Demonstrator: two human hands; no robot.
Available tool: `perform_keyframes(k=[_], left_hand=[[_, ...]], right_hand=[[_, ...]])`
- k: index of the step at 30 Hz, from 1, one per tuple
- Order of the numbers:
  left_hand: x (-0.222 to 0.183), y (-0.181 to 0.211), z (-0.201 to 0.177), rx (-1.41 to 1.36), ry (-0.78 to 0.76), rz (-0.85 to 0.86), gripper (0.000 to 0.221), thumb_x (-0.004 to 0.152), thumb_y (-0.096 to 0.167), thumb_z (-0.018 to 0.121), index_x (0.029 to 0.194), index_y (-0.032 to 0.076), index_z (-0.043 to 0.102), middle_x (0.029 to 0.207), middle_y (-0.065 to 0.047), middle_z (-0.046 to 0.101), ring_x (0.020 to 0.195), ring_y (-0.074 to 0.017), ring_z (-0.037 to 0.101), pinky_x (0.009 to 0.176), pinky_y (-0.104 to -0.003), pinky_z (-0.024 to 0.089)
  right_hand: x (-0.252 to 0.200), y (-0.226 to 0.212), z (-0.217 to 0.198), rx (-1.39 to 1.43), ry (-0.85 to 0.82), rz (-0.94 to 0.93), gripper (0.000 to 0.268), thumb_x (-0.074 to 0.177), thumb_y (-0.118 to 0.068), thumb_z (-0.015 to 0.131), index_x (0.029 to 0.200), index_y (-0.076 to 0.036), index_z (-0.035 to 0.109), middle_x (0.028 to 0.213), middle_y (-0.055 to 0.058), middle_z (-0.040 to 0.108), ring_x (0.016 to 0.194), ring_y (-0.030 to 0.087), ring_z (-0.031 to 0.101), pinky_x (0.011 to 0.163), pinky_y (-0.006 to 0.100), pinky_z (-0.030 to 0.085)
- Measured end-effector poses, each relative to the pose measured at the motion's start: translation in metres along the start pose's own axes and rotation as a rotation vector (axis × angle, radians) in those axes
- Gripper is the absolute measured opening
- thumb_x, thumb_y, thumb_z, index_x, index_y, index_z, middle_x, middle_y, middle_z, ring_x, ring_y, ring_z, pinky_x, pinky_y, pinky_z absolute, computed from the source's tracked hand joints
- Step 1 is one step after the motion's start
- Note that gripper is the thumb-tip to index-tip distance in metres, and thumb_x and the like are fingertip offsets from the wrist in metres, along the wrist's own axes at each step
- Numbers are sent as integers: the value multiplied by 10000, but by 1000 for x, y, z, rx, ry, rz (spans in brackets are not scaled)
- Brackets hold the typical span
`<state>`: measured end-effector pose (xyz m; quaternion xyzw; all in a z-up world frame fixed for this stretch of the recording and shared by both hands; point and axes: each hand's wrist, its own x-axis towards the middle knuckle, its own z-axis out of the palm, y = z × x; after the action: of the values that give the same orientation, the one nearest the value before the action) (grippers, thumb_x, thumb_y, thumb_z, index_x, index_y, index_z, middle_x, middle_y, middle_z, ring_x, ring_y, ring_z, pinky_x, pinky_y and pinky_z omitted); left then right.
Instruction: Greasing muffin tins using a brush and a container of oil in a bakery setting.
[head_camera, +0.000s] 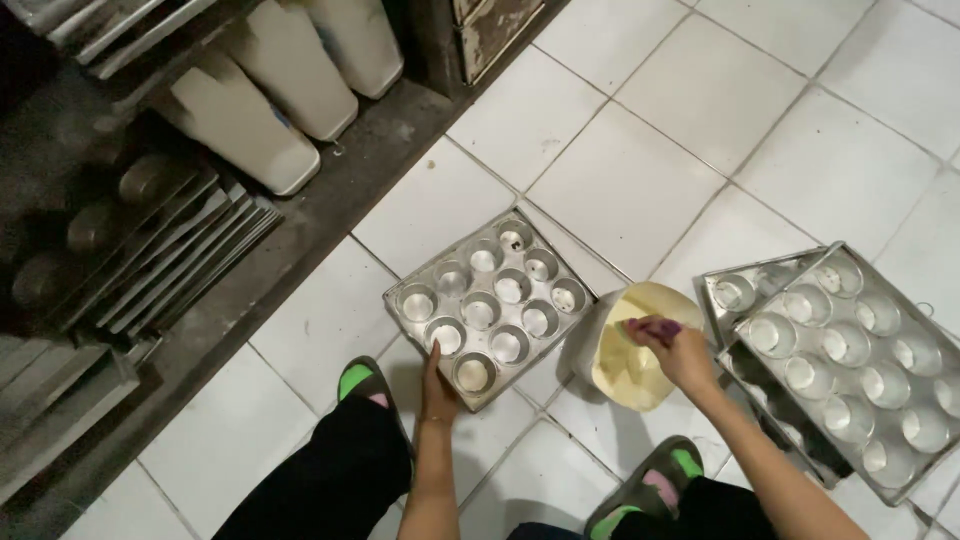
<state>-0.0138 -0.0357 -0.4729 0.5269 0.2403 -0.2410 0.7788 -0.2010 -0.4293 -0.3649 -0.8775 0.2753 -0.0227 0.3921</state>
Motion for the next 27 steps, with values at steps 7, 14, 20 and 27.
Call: perform_keyframes(k=[7,14,20,27], left_hand=[[-42,74,62,66,-82,58,626,871,387,681,1356,32,505,1259,-161,599,1083,-279,629,893,-425,555],[-62,126,106,133,-154,122,772,838,396,718,1465,29,456,1345,-184,571,1157,-296,617,931,-436,546],[-112,165,183,1134,-535,640,865,829,487,754,1547,223,349,1574,-148,444,1405,-334,472,1127,-509,408],[-38,77,125,1879,-778,1045,879,823,519,765,1547,286,324,1513,-212,424,1402,-419,385,1128,-607,347]], right_hand=[[14,-8,37,-8,27,244,181,906,-171,730,1072,-112,768,983,127,769,889,298,762,821,395,577],[-2,-36,-32,-426,109,-401,384,810,24,575,1151,-86,712,1309,147,707,1073,323,698,894,428,569],[-22,-31,-29,-464,-672,29,232,974,-304,700,1122,-139,764,1026,111,798,995,274,747,916,373,598],[-2,-76,-79,-420,-116,-353,477,785,-21,623,1248,-121,680,1180,119,747,961,318,725,854,416,592]])
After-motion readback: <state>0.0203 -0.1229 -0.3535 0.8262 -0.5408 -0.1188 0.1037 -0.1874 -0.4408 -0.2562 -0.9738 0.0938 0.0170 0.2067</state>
